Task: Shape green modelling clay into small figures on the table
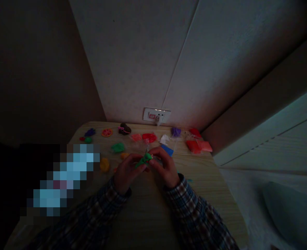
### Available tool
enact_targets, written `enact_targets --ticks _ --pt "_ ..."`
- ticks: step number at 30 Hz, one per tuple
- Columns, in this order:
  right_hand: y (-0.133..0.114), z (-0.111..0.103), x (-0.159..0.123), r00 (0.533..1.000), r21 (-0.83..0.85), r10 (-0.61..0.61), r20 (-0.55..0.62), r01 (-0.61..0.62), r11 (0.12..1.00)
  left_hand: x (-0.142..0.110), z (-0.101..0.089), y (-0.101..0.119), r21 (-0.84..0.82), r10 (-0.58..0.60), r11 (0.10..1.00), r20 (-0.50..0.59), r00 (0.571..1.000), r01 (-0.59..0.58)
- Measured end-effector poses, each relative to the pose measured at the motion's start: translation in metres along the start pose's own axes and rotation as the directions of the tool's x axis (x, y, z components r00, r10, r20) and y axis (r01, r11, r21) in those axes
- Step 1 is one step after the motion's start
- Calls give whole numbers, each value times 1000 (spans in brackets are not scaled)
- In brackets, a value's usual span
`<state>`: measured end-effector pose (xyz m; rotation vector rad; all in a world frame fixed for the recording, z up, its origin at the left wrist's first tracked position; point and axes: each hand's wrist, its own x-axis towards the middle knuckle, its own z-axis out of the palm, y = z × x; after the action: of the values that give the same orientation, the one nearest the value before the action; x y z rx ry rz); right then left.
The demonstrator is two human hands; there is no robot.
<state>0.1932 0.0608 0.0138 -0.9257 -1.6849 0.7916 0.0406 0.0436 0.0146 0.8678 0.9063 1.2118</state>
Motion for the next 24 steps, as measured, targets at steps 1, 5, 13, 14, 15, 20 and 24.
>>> enact_targets --ticks 1,5,13,14,15,20,24 --pt "-1 0 0 1000 -8 -6 0 6 1000 0 0 0 -5 -2 1000 1 1000 2" --pt "-2 -1 1 1000 -22 -14 3 14 1000 0 2 1 -14 2 1000 -9 1000 -2" --pt "-3 -1 1 1000 -26 -11 1 11 1000 0 0 0 1 -7 1000 -6 1000 7" --pt "-3 -1 1 1000 -25 -12 3 12 1000 0 0 0 3 -4 1000 -2 1000 4" --pt "-3 -1 1 1000 -24 -13 4 13 1000 0 -1 0 4 -1 1000 2 1000 1" --pt "-3 -1 1 1000 -14 -5 15 6 1000 0 0 0 9 -5 1000 2 1000 5" --pt "-3 -1 1 1000 -5 8 22 -8 1000 0 0 1 20 -11 1000 4 1000 11"
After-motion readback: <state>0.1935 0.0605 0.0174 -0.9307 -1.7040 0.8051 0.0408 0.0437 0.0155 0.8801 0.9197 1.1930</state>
